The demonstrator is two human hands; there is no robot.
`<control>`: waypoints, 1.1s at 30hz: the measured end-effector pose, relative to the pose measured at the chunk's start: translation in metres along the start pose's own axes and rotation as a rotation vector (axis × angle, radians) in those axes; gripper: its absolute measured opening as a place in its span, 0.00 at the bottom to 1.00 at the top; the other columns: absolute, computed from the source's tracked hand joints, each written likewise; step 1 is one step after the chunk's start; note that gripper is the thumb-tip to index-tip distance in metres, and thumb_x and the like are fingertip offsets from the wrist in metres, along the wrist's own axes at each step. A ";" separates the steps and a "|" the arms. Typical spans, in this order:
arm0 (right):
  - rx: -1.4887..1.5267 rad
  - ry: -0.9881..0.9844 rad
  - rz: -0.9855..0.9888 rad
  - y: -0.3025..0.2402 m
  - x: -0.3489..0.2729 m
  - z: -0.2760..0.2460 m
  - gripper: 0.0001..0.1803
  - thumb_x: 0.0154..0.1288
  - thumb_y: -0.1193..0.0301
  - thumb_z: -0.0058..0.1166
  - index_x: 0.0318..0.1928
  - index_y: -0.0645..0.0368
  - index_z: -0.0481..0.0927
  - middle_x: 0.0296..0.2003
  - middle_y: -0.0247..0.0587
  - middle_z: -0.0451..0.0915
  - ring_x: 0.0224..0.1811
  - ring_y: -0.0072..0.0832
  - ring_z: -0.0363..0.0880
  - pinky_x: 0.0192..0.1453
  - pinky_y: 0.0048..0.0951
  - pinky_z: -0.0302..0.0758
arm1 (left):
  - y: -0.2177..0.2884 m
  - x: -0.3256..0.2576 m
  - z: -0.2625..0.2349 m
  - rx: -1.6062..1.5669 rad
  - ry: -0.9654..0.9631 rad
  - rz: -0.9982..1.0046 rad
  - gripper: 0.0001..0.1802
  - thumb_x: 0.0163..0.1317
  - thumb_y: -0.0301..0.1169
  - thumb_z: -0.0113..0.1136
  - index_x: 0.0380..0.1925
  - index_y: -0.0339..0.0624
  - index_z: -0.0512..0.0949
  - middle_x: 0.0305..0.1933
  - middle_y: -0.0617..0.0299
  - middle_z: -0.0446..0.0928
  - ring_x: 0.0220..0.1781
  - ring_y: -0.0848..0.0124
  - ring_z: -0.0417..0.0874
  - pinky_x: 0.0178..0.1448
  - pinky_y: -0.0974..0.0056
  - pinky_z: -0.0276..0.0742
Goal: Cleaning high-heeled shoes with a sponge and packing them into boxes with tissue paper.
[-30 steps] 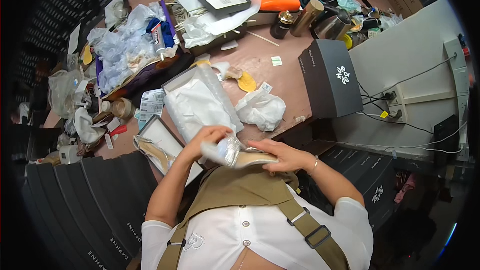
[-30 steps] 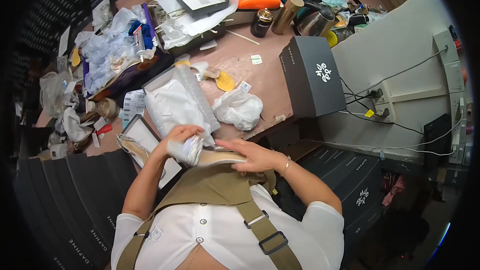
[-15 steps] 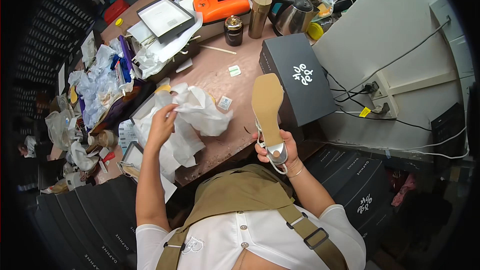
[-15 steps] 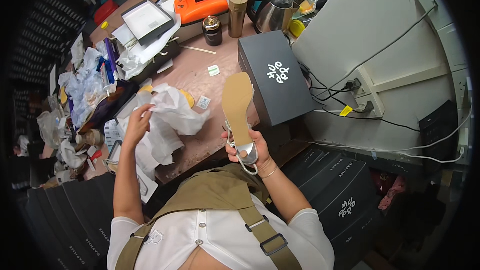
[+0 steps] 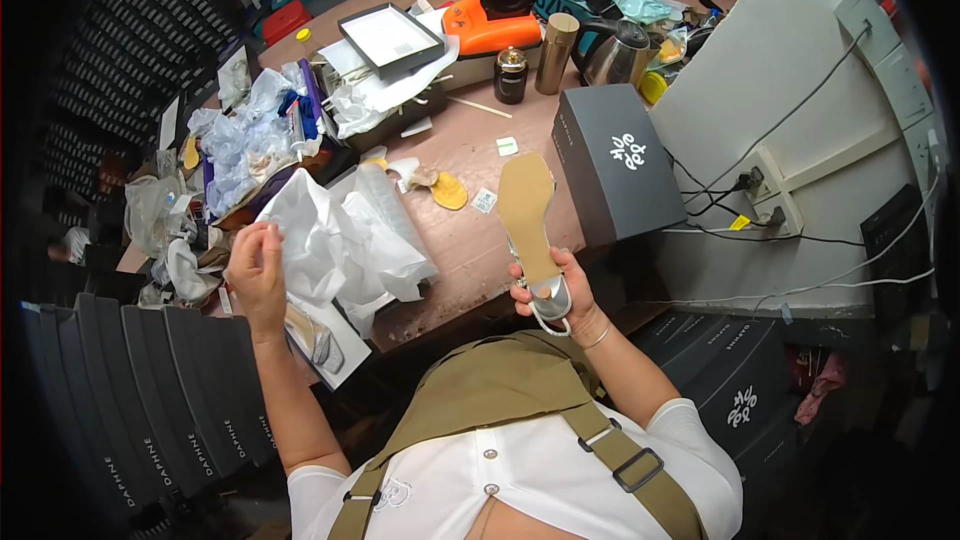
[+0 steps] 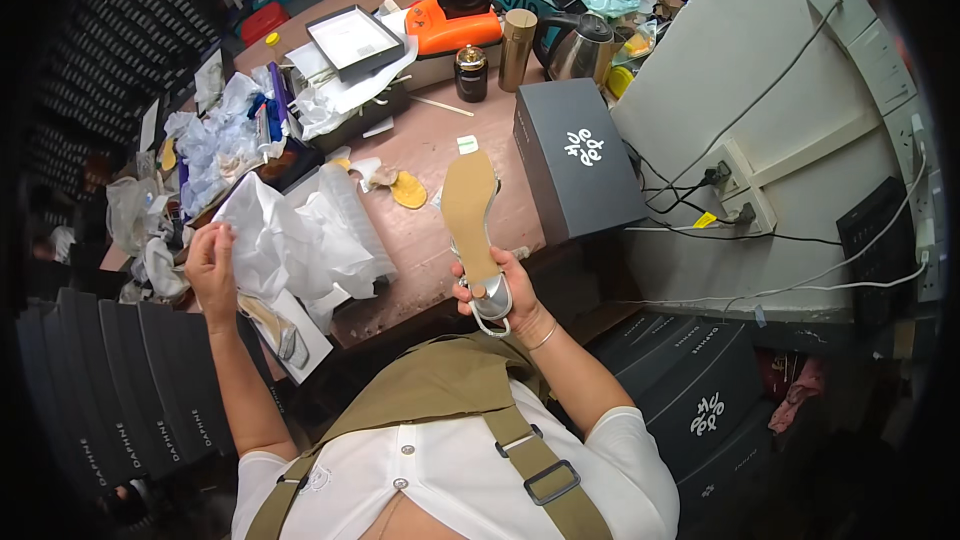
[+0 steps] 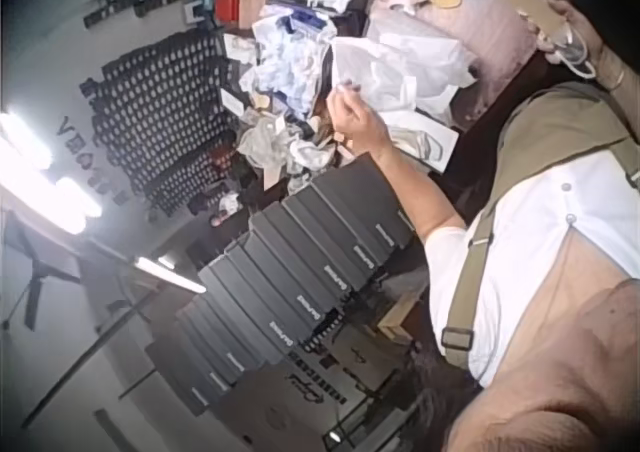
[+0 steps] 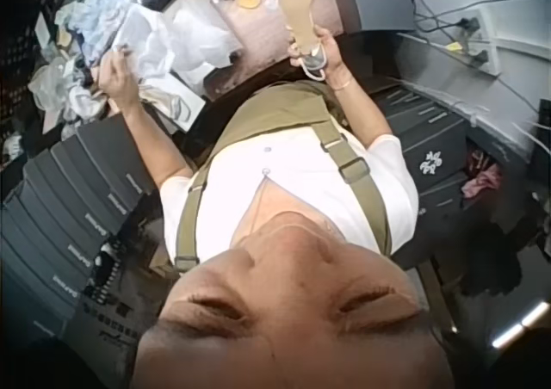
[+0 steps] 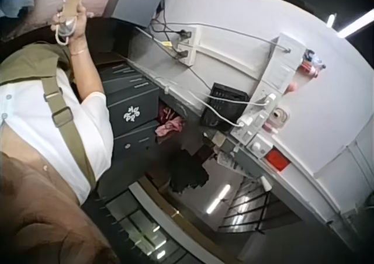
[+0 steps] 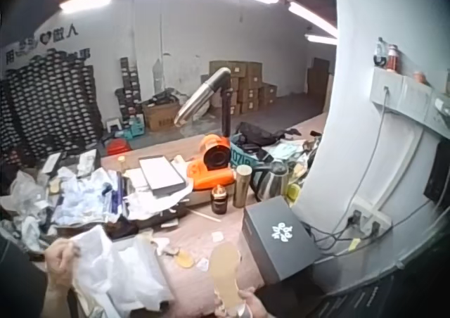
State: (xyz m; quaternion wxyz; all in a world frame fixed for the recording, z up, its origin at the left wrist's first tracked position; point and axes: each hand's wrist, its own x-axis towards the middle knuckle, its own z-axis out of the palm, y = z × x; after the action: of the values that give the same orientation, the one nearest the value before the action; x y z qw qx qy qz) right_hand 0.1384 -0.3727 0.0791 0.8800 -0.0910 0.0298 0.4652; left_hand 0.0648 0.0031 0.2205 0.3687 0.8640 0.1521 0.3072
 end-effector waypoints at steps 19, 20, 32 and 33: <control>-0.608 0.090 0.176 0.122 -0.163 0.097 0.40 0.59 0.57 0.56 0.69 0.55 0.57 0.40 0.44 0.74 0.32 0.28 0.77 0.30 0.22 0.78 | 0.009 -0.176 0.077 -0.757 -0.187 -0.378 0.09 0.61 0.25 0.61 0.40 0.32 0.78 0.34 0.69 0.77 0.34 0.81 0.74 0.40 0.74 0.72; -0.690 0.226 0.310 0.122 -0.171 0.115 0.46 0.56 0.57 0.58 0.72 0.55 0.52 0.40 0.42 0.74 0.30 0.25 0.76 0.31 0.22 0.77 | 0.017 -0.181 0.073 -0.769 -0.162 -0.364 0.09 0.61 0.25 0.61 0.41 0.33 0.79 0.31 0.69 0.77 0.32 0.80 0.74 0.37 0.73 0.71; -0.379 0.373 0.175 0.146 -0.128 0.000 0.21 0.69 0.61 0.43 0.57 0.60 0.67 0.40 0.45 0.77 0.33 0.31 0.79 0.30 0.31 0.82 | 0.056 -0.270 0.026 -0.306 -0.222 0.123 0.11 0.59 0.18 0.59 0.41 0.38 0.82 0.24 0.61 0.73 0.23 0.74 0.69 0.28 0.70 0.65; -0.342 0.330 0.203 0.146 -0.138 0.004 0.23 0.68 0.63 0.46 0.59 0.60 0.66 0.42 0.47 0.77 0.34 0.33 0.80 0.33 0.32 0.83 | 0.050 -0.278 0.028 -0.285 -0.206 0.134 0.12 0.58 0.18 0.60 0.41 0.38 0.82 0.25 0.59 0.73 0.24 0.71 0.73 0.29 0.70 0.68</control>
State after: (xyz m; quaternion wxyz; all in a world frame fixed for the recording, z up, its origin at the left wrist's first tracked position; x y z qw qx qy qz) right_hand -0.0598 -0.4042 0.0827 0.7839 -0.3096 0.1028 0.5283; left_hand -0.1276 -0.1823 0.1254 0.4796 0.8382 0.0107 0.2593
